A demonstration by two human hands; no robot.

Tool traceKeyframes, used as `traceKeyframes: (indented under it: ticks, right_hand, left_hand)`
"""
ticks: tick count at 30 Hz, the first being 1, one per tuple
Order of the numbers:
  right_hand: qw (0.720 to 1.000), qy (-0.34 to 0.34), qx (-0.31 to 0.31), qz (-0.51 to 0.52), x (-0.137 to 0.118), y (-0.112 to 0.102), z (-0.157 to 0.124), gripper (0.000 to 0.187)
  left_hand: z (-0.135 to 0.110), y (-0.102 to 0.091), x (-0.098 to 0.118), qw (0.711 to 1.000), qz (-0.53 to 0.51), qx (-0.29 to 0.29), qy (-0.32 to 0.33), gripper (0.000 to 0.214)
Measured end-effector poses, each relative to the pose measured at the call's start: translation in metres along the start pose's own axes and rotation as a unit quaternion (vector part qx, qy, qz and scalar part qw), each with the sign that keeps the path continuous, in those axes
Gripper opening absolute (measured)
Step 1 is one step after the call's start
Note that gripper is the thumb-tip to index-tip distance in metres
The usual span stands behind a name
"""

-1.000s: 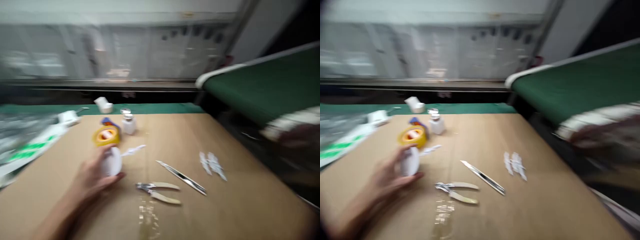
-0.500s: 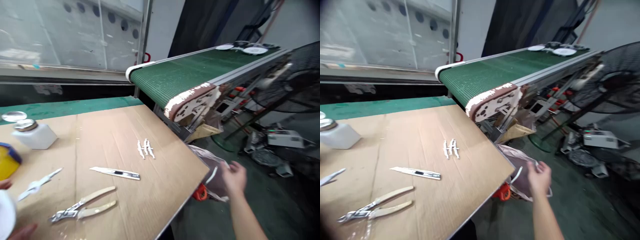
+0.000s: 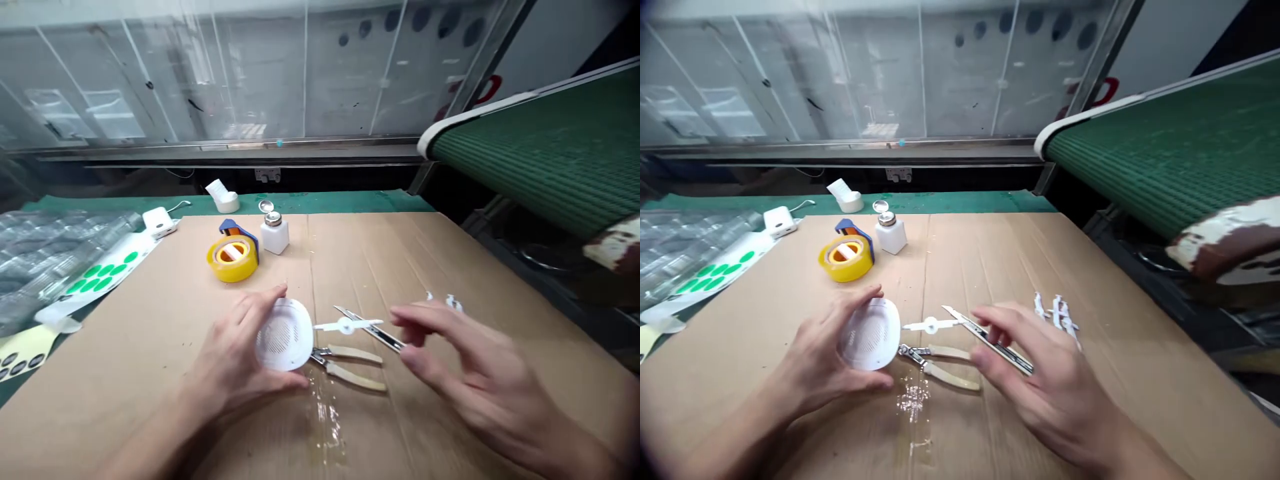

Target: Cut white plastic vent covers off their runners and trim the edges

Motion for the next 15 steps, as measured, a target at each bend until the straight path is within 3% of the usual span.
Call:
traceKeyframes:
  ticks: [3,5,10,15]
  right_hand:
    - [0.995,-0.007,-0.046,0.083,-0.020,0.038,0.029,0.019]
    - [0.992,0.014,-0.033,0.122,-0.018,0.051,0.033,0.012]
    - [0.986,0.095,0.042,0.131,0.013,0.055,0.014,0.011]
    - [0.989,0.095,0.054,0.096,0.020,0.052,0.004,0.016]
  left_hand:
    - [0.001,-0.008,0.004,1.000,-0.020,0.013,0.015,0.098]
    - [0.003,-0.012,0.005,0.999,-0.030,0.008,0.012,0.097]
    - [0.004,-0.017,0.003,0.991,-0.135,0.001,0.023,0.086]
    - [-0.003,-0.021,0.006,0.956,-0.263,0.058,0.118,0.104]
Point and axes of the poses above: each hand's wrist, its own z-axis towards the middle knuckle, its own y-axis out of the palm, x = y × z, the point moved 8 cm from there along z, towards the middle knuckle, and after that the axes turned 11 degrees about -z, right-handed, at the moved point
